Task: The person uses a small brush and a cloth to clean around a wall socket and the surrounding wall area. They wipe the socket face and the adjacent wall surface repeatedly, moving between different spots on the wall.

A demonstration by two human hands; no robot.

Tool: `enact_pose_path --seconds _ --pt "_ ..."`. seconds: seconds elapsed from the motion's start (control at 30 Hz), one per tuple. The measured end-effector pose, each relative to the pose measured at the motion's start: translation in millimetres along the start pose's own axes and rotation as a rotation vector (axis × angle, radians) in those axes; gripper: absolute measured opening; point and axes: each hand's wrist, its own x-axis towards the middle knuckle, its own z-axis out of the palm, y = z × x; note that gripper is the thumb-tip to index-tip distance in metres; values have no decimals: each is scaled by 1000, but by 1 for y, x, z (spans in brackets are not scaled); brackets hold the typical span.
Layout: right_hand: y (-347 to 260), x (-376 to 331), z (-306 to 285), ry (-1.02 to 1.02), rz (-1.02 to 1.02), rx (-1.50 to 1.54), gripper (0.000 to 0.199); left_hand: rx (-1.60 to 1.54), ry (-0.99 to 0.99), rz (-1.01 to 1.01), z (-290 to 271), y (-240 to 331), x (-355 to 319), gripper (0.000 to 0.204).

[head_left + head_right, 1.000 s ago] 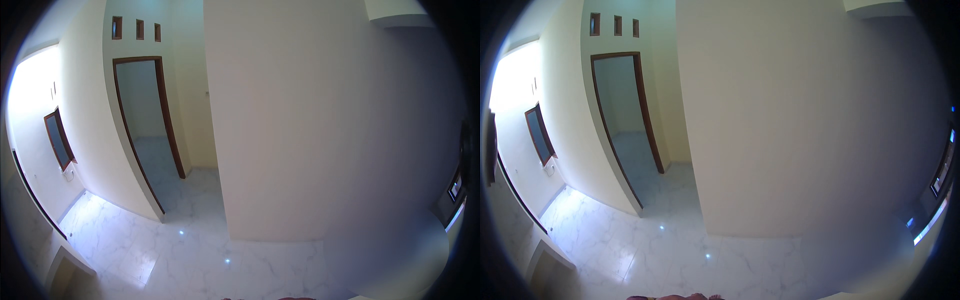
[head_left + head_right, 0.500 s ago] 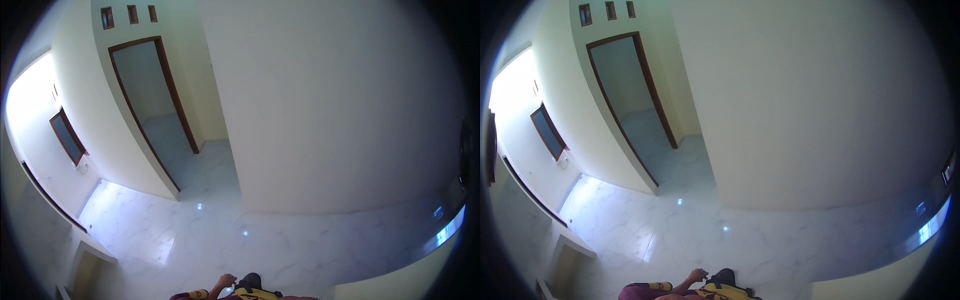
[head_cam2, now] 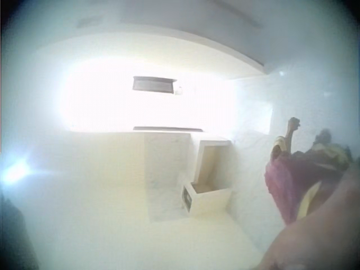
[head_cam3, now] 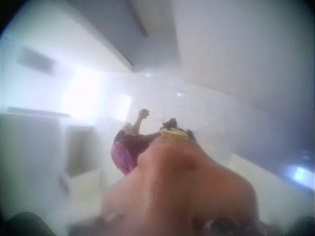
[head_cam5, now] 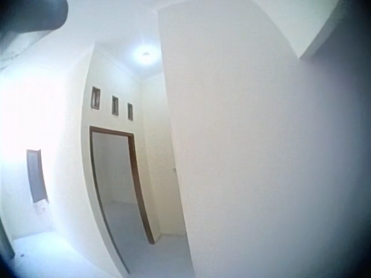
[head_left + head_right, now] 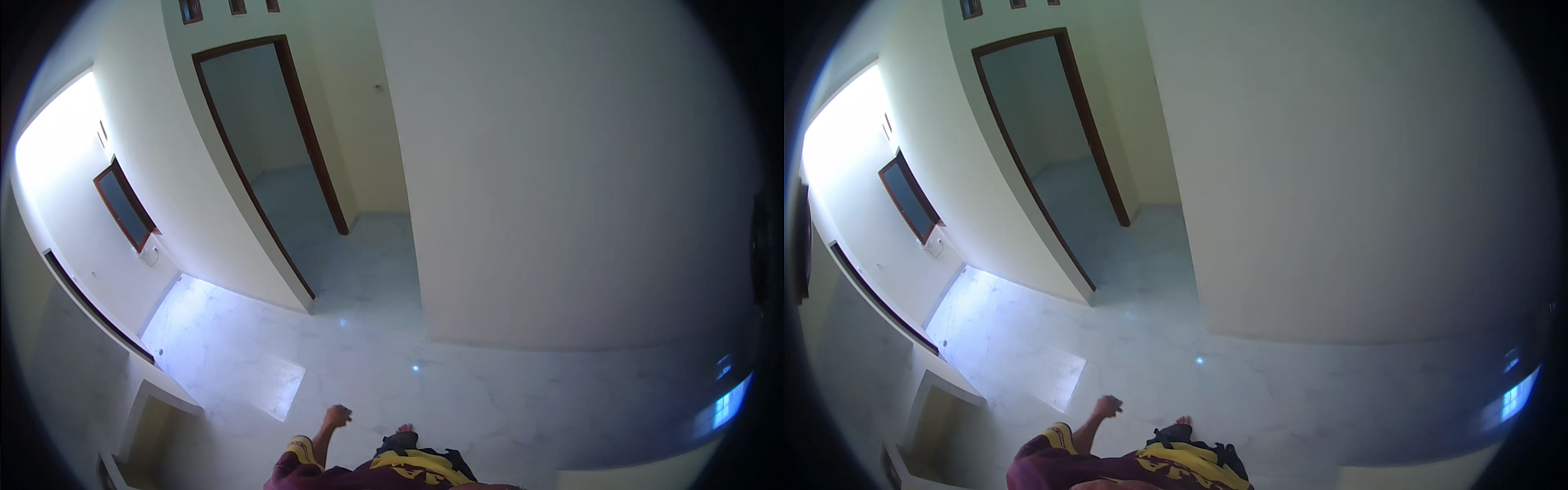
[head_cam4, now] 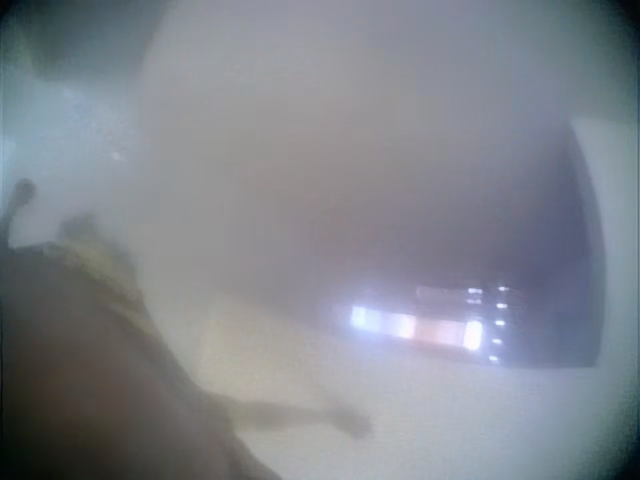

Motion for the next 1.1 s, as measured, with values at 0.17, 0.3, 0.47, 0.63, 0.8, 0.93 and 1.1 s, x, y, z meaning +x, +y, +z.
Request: enact_pose_path --seconds 0.17,0.3,0.47,0.63,0.8,0.93,1.1 --pt "12 -11 23 -86 65 69 23 417 194 361 -1 25 12 17" --pt "36 -28 45 -157 175 72 20 -319 31 36 25 92 -6 45" --pt "68 -68 141 -345 376 85 17 -381 98 50 -8 83 9 49" --pt "95 -121 247 -529 610 30 15 -759 163 50 -59 139 28 45" --pt "23 -179 455 -1025 475 329 12 -1347 -60 -16 -147 127 77 43" --pt "-234 -192 593 -1418 46 92 16 -1525 24 205 -243 140 100 43" --pt "-330 -167 631 -1530 -10 66 22 -1408 81 385 -326 215 86 46"
